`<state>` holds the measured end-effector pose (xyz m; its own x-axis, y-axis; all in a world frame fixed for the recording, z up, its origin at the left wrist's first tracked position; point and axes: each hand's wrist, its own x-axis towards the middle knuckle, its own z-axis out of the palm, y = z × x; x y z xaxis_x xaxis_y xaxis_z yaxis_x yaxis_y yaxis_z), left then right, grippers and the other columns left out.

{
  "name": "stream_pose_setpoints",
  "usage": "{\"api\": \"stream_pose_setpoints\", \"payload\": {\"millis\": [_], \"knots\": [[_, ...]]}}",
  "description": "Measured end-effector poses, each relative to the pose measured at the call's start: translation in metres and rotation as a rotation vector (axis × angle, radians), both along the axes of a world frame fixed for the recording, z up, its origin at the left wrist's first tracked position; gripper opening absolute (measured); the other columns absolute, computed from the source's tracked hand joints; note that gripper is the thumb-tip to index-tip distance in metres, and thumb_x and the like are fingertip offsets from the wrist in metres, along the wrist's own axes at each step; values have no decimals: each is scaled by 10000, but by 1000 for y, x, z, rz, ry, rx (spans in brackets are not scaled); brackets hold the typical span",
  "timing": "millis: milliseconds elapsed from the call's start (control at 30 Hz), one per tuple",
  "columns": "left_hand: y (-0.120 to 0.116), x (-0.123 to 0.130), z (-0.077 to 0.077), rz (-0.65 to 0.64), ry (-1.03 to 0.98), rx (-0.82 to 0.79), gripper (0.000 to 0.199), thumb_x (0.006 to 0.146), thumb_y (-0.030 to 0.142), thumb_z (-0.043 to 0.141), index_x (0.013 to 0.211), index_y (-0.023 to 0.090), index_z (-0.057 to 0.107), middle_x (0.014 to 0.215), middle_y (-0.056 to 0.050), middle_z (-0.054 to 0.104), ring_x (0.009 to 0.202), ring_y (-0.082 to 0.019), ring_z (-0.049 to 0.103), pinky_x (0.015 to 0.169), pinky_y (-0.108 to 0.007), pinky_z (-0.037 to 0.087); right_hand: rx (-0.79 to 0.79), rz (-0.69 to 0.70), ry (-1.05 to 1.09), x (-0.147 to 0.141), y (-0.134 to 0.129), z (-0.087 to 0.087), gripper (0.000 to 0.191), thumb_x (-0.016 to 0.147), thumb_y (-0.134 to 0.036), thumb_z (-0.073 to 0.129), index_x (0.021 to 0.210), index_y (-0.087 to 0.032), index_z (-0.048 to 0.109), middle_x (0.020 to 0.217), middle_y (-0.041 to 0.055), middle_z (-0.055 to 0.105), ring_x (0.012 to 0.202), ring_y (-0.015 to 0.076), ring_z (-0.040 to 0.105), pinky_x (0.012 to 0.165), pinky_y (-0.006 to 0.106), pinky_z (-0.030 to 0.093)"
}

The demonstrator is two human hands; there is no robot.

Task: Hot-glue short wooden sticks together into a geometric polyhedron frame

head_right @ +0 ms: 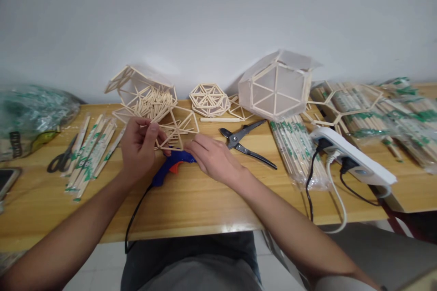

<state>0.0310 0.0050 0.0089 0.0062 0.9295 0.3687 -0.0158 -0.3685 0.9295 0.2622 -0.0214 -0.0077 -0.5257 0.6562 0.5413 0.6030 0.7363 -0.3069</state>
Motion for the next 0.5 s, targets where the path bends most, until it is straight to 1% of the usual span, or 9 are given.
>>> {"api": "stream_pose_setpoints", "payload": {"millis": [167,267,333,400,500], "knots": [[1,1,0,-45,-29,-48,264,1109,501,710,1098,272,579,762,79,700,423,-99,652,390,-183,556,-31,-23,-92,-2,-3,-3,141,1142,-184,592,1246,-224,678,1054,77,686,813,207,661,708,327,533],[0,0,0,-41,-21,-41,260,1109,491,714,1095,268,580,753,81,704,425,-96,650,396,-178,553,-63,-12,-82,-4,-5,-7,155,1144,-176,569,1267,-231,644,1083,81,663,813,208,637,689,327,502],[0,0,0,-38,-9,-32,257,1113,489,707,1097,268,577,749,81,710,422,-94,649,396,-171,541,-90,1,-7,-5,-4,-8,143,1152,-180,545,1262,-241,614,1085,76,653,836,212,630,693,330,498],[0,0,2,-40,-7,-28,259,1116,492,702,1093,267,575,747,82,713,421,-95,653,394,-169,536,-112,-9,130,-5,-2,-8,104,1162,-199,522,1228,-254,580,1064,61,637,867,217,623,727,341,513],[0,-1,5,-44,-33,-29,271,1118,501,696,1086,266,565,754,82,713,438,-98,667,405,-172,547,-129,-103,383,-2,4,-8,77,1183,-241,467,1160,-267,536,1011,41,604,867,208,597,773,362,519]]}}
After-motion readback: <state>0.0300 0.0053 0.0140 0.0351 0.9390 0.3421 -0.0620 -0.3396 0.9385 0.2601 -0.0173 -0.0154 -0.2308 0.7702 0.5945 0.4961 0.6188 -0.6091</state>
